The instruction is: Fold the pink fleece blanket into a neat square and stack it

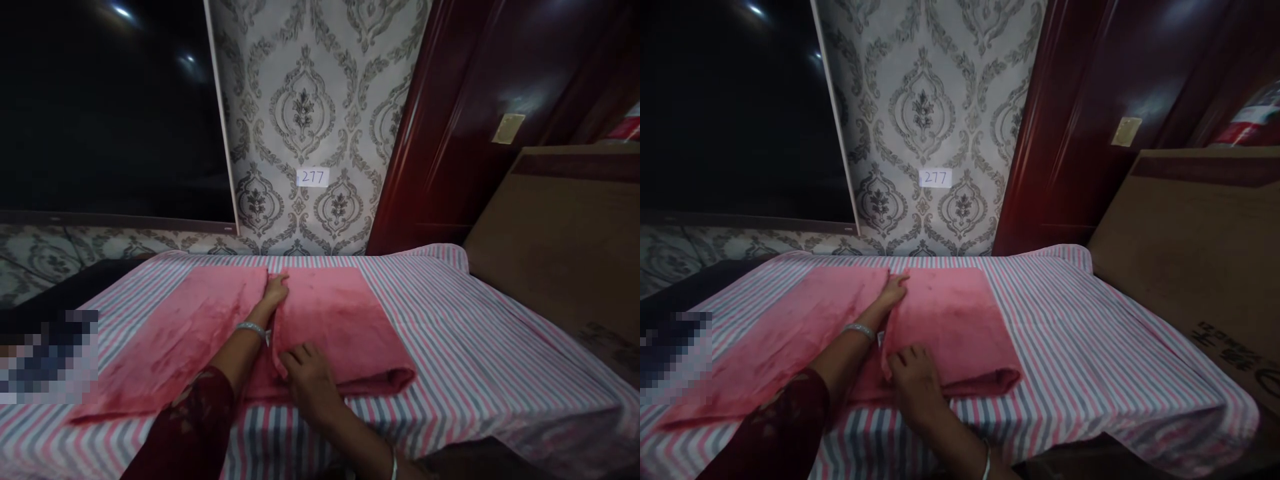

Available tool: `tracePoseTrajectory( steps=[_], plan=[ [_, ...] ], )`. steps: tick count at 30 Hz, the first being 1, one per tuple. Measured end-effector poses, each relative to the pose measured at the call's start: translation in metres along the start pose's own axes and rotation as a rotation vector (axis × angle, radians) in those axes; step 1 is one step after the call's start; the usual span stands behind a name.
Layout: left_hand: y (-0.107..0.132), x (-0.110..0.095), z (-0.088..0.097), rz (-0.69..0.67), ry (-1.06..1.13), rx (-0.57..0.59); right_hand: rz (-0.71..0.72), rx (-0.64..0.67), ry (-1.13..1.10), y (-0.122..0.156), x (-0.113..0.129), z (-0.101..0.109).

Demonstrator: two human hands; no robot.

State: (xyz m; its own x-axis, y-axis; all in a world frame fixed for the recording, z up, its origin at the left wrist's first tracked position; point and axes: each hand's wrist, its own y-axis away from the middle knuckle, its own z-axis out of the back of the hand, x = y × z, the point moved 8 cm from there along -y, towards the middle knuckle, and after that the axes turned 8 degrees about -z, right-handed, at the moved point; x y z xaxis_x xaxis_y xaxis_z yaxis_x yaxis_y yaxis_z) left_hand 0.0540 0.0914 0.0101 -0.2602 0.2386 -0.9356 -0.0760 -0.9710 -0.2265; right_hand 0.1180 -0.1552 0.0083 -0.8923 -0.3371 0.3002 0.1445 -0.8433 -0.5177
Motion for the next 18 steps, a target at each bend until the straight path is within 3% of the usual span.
tracePoseTrajectory(
  steps=[5,10,15,18],
  plan=[
    [0.001,0.011,0.001,0.054,-0.080,0.061,0.004,0.028,0.011,0.002,0.003,-0.005],
    [0.005,0.004,-0.001,0.070,-0.135,0.104,-0.001,0.071,0.037,-0.004,0.005,0.003],
    [0.014,-0.025,-0.002,-0.015,-0.183,0.104,-0.024,0.075,0.041,-0.013,0.001,0.016],
    [0.037,-0.054,0.005,-0.130,-0.197,0.109,-0.048,0.074,0.022,-0.018,-0.006,0.029]
  ],
)
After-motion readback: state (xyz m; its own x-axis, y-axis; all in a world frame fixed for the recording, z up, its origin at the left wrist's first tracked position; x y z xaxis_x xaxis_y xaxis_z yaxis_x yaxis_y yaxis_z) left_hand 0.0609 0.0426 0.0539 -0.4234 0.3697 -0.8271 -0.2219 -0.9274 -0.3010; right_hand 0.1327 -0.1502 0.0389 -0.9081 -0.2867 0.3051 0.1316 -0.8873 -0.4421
